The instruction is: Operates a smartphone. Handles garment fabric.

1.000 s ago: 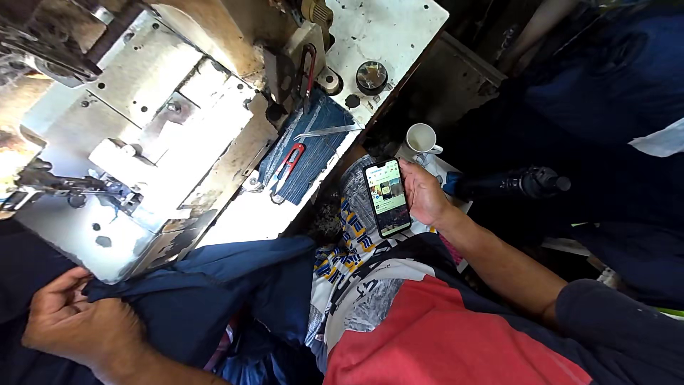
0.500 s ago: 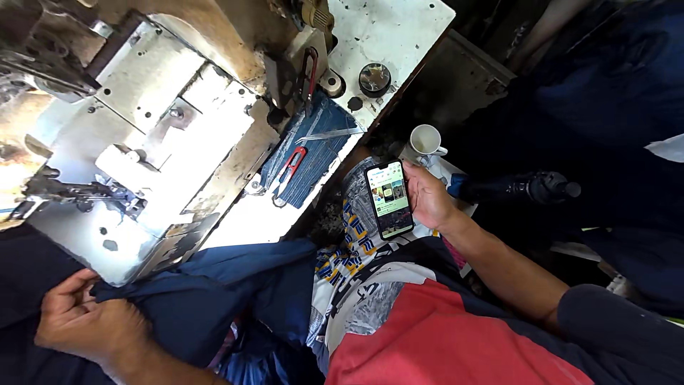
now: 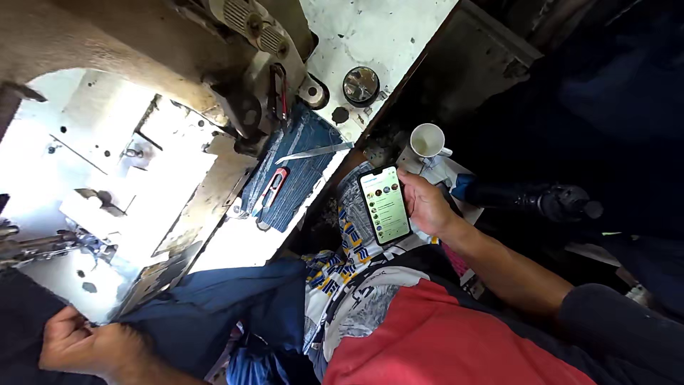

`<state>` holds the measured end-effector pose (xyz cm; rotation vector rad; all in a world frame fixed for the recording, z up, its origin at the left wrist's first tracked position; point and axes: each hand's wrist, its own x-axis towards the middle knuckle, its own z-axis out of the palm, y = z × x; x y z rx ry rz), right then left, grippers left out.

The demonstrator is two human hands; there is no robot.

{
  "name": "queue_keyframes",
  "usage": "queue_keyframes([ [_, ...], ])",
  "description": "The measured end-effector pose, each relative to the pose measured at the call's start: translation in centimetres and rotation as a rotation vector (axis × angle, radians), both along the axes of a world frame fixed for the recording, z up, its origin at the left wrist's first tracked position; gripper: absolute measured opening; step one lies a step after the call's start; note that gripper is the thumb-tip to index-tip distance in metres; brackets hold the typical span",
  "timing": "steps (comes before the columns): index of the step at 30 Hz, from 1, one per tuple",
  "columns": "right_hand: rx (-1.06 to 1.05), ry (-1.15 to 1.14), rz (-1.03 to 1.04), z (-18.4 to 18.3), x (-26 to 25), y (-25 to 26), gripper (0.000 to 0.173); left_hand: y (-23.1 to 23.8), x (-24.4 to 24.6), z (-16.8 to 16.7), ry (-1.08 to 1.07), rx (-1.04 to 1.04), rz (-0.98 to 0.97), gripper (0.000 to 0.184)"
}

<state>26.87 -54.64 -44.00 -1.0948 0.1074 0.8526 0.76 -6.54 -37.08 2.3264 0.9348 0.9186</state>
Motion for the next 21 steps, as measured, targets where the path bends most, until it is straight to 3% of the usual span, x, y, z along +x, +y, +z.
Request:
queue_keyframes([
  [9,-0.051,0.027,0.014,-1.0,0.9,-0.7,0.052,1.6,-1.1,-0.9,-0.003,0.007,-0.044,0.015],
  [15,-0.076,0.017,0.046,-1.3,1.5,-0.6,0.051,-1.0,0.9,0.6,0.013,-0.005,-0.011,0.017],
  [21,-0.072,0.028,0.029,-1.1,1.1,-0.2,0.051,1.2,-0.9,-1.1,0.047,-0.003,-0.047,0.018],
])
